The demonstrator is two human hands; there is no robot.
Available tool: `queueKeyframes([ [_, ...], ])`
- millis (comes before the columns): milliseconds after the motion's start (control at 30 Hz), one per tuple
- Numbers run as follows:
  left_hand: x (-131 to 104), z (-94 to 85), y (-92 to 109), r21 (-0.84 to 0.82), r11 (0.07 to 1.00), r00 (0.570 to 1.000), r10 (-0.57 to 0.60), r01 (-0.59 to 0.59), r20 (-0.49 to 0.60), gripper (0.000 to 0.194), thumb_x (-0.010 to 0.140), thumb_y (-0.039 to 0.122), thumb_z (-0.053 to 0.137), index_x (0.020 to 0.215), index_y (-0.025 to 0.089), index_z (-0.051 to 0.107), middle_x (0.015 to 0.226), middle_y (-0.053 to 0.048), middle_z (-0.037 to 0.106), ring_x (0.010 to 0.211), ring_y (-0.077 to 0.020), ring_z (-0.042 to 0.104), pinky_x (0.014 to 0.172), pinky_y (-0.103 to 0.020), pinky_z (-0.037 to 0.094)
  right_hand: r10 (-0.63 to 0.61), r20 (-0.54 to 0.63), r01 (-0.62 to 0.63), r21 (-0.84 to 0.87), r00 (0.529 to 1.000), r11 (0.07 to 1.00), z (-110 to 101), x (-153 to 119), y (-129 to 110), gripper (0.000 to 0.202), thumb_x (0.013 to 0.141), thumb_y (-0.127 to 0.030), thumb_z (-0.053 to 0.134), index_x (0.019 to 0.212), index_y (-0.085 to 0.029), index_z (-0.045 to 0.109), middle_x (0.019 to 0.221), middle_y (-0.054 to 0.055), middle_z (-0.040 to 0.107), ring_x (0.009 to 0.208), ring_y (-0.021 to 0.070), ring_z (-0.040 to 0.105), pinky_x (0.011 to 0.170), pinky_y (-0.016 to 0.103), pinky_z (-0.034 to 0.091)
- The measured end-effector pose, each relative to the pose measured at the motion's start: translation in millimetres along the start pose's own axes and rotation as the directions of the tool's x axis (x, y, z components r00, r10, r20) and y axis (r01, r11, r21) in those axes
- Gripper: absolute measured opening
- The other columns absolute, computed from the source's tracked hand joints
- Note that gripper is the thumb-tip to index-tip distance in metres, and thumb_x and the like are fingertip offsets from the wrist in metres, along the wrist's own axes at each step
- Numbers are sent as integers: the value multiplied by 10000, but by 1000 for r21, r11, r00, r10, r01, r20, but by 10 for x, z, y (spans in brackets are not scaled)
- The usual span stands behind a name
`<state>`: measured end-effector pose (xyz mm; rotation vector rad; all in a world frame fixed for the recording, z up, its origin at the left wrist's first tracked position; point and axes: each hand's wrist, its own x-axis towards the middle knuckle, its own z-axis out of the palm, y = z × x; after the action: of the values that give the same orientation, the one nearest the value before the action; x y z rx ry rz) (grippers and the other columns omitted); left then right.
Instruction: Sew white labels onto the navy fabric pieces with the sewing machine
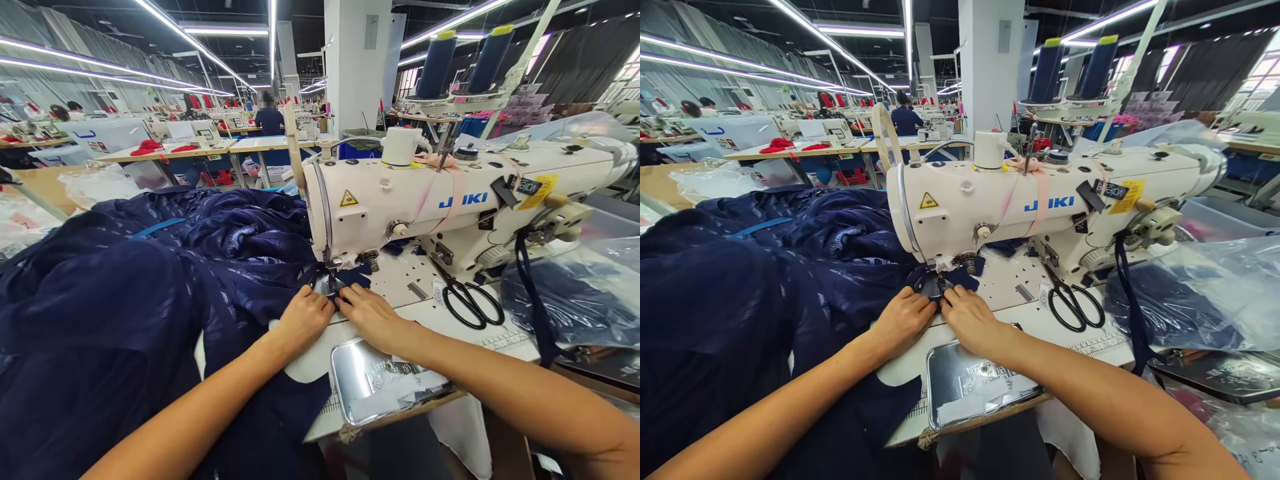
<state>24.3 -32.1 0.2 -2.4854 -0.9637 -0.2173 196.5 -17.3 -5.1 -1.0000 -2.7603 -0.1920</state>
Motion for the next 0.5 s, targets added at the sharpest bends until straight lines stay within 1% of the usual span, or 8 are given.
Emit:
queueKeyframes([
  [67,-93,-93,-78,-98,995,1000,-2,2,-2,122,767,215,524,711,135,598,835,-92,648,805,-231,584,731,-397,396,-74,20,75,-56,997,996,-14,-11,23,269,805,-55,440,1037,-59,578,973,133,565,869,230,488,684,327,459],
  [100,-139,-125,-116,-163,987,1000,2,-2,0,124,770,239,528,727,152,604,941,-93,645,911,-247,564,807,-434,376,-119,29,121,-63,992,991,-17,-8,57,279,806,-56,440,1053,-64,569,989,131,564,879,227,490,687,320,464],
  [167,-204,-144,-168,-294,956,1000,14,-8,18,127,798,226,497,765,175,609,1086,-71,616,1043,-230,520,922,-458,324,-201,36,203,-68,979,977,-9,8,156,285,815,-61,432,1066,-83,564,1025,125,566,900,221,497,716,315,470],
  [233,-212,-101,-175,-384,923,999,-2,17,39,172,835,182,436,809,178,607,1115,-56,611,1050,-183,532,952,-414,339,-244,26,245,-74,969,967,18,33,262,296,818,-48,416,1069,-101,564,1058,122,569,924,214,509,759,321,471],
  [300,-164,-23,-142,-415,908,998,-44,54,32,198,850,153,408,848,168,605,1077,-57,634,1001,-158,569,920,-360,395,-243,8,243,-76,970,967,56,61,349,314,811,-29,409,1073,-106,565,1078,126,574,951,214,524,799,338,468],
  [400,-43,81,-65,-378,922,996,-94,82,-14,174,837,132,440,828,149,613,1014,-66,661,931,-171,605,852,-328,454,-235,-6,234,-67,972,970,109,100,437,322,805,-30,419,1090,-82,561,1099,147,579,1000,228,531,848,361,462],
  [500,45,124,-10,-330,939,991,-121,99,-47,152,817,117,475,751,136,610,976,-81,672,877,-186,625,795,-322,485,-235,-15,234,-47,972,971,136,126,498,333,813,-47,424,1120,-76,550,1146,148,566,1039,223,530,877,348,461],
])
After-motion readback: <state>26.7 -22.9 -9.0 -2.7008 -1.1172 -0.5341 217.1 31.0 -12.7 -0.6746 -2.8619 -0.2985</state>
